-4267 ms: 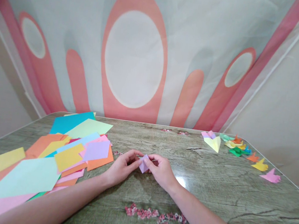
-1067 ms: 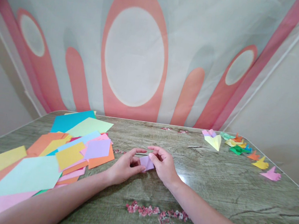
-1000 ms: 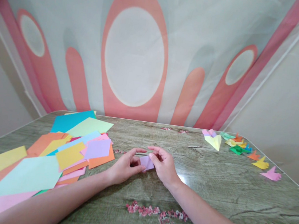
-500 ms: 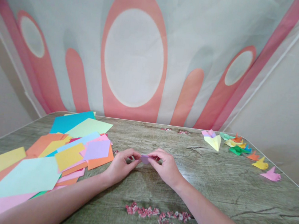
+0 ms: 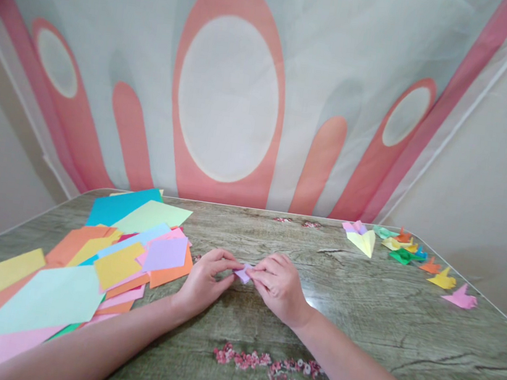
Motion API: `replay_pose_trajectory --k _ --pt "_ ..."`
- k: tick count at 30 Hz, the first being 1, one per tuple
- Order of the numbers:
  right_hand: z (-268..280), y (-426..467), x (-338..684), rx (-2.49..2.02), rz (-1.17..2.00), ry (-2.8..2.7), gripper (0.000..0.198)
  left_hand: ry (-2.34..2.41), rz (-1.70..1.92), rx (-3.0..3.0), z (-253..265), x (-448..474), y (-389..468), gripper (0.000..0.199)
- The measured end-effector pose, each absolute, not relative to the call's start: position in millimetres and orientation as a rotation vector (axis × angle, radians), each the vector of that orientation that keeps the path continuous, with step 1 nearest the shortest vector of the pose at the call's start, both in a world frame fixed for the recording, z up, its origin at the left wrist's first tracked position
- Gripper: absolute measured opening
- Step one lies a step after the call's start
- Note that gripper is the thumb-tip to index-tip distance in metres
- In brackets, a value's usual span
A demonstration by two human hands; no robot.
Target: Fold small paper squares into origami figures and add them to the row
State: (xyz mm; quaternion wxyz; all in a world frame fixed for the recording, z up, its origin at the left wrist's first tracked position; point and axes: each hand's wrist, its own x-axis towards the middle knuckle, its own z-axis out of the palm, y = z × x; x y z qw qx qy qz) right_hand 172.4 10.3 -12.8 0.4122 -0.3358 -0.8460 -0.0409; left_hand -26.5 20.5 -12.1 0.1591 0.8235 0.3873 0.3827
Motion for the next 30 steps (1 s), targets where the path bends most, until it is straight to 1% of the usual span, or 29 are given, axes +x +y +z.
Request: replay_pose_trajectory --k 7,10,16,24,26,30 --pt "-12.5 5.7 168.1 -0.803 -0.214 -2.202 0.014 1.178 1.047 2.509 -13.4 -30.2 21.6 0.017" --pt "-12.1 2.8 167.3 -0.785 -0.269 -2.234 0.011 1.186 1.026 2.557 -11.4 -30.2 21.4 0.017" --pt "-12.3 2.4 167.5 -0.740 -0.298 -2.249 0.012 1.156 1.007 2.648 -7.9 -30.9 21.5 0.015" --pt "-16.7 9.9 173.6 -0.853 -0.328 -2.247 0.018 1.111 1.003 2.737 -4.0 -33.9 21.3 0.017" --pt "-15.9 8.8 174.7 -0.841 -0.348 -2.247 0.019 1.125 0.972 2.720 -4.9 -33.9 21.8 0.021" --pt "-12.8 5.8 174.9 -0.777 -0.372 -2.244 0.021 1.152 0.889 2.626 -12.6 -33.3 25.8 0.035"
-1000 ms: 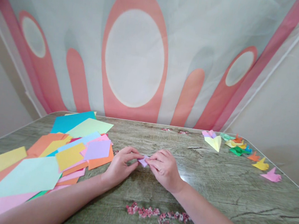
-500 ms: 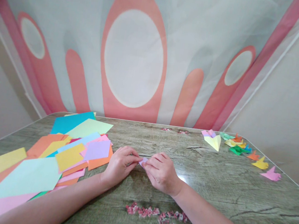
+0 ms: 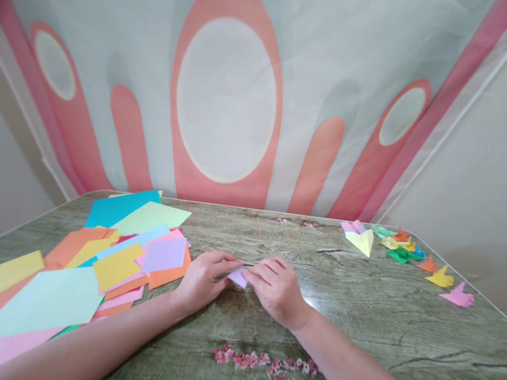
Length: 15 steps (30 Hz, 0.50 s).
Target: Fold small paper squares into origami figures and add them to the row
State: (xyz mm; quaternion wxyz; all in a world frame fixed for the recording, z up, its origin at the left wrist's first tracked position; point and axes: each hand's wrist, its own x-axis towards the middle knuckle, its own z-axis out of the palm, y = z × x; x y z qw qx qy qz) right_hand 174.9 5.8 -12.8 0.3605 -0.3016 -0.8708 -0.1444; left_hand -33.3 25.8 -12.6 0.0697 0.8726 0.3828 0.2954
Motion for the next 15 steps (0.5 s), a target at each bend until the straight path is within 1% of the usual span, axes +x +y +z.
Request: replay_pose_trajectory --k 2,5,11,15 --pt "-12.3 5.3 174.4 -0.755 -0.350 -2.250 0.022 1.128 0.871 2.565 -16.4 -32.8 27.8 0.035" --pt "-13.6 6.0 172.7 -0.756 -0.235 -2.235 0.020 1.074 0.860 2.512 -17.3 -32.2 28.0 0.034" --pt "-17.5 6.8 166.8 -0.890 0.053 -2.144 0.014 1.052 0.809 2.528 -7.7 -29.6 22.1 0.019" --pt "-18.2 6.7 164.2 -0.981 0.194 -2.052 0.010 1.144 0.806 2.533 -7.6 -26.9 19.5 0.015"
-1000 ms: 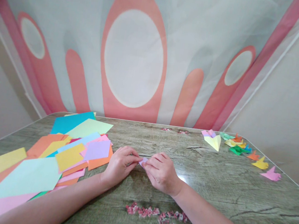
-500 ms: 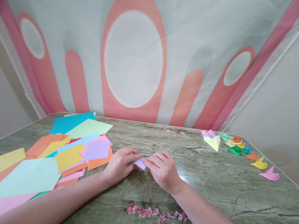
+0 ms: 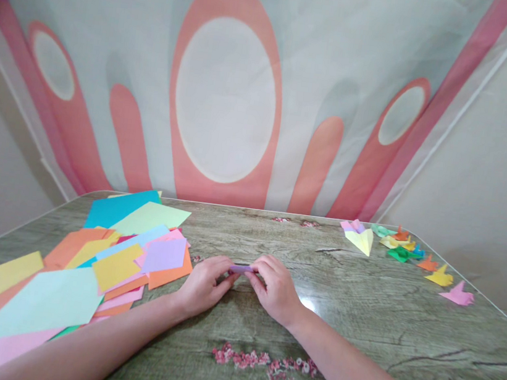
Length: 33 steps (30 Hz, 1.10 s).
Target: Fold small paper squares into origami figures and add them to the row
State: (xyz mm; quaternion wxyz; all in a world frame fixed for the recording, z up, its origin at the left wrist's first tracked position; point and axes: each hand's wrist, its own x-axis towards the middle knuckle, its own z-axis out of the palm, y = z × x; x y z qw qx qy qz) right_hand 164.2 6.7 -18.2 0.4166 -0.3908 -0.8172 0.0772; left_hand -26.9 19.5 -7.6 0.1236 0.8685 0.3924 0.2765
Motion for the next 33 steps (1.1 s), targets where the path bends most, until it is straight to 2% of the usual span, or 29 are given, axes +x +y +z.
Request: replay_pose_trajectory --k 8,14,20,33 --pt "-20.5 4.8 160.0 -1.106 0.449 -1.928 0.019 1.099 0.774 2.352 -11.5 -24.3 20.6 0.022" --pt "-17.3 5.1 161.3 -1.071 0.569 -1.908 0.012 1.092 0.721 2.316 -10.6 -24.5 20.9 0.022" --pt "-11.7 5.7 165.1 -1.029 0.558 -1.900 0.018 1.110 0.699 2.310 -12.4 -23.7 19.8 0.022" --pt "-14.9 0.9 158.1 -0.978 0.548 -1.908 0.013 1.072 0.753 2.172 -12.3 -23.1 21.7 0.019"
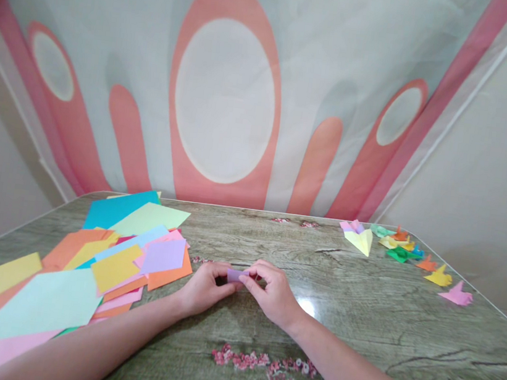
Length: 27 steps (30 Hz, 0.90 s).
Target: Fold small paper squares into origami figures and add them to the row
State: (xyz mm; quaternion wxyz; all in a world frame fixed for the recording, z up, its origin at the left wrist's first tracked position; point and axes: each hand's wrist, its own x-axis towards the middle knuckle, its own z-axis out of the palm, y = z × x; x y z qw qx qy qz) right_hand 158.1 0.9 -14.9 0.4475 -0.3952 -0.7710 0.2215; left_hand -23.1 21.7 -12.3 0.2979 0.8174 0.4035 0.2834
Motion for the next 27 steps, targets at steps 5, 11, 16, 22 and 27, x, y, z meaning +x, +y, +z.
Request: replay_pose_trajectory --k 5,11,16,22,27 --pt "-14.5 1.2 159.0 -0.962 0.549 -1.911 0.011 1.081 0.766 2.220 -12.0 -23.1 22.1 0.018" --pt "-12.5 -0.7 157.8 -0.935 0.614 -1.900 0.010 1.009 0.789 2.210 -12.2 -22.3 21.8 0.013" --pt "-13.3 -2.1 155.5 -0.940 0.684 -1.873 0.012 0.947 0.765 2.148 -10.7 -22.1 21.0 0.022" --pt "-15.9 2.2 156.4 -1.033 0.787 -1.744 0.021 0.999 0.735 2.030 -11.0 -20.1 20.4 0.026" --pt "-16.1 5.8 159.4 -1.067 0.901 -1.689 0.024 0.993 0.760 1.917 -11.8 -19.4 21.0 0.032"
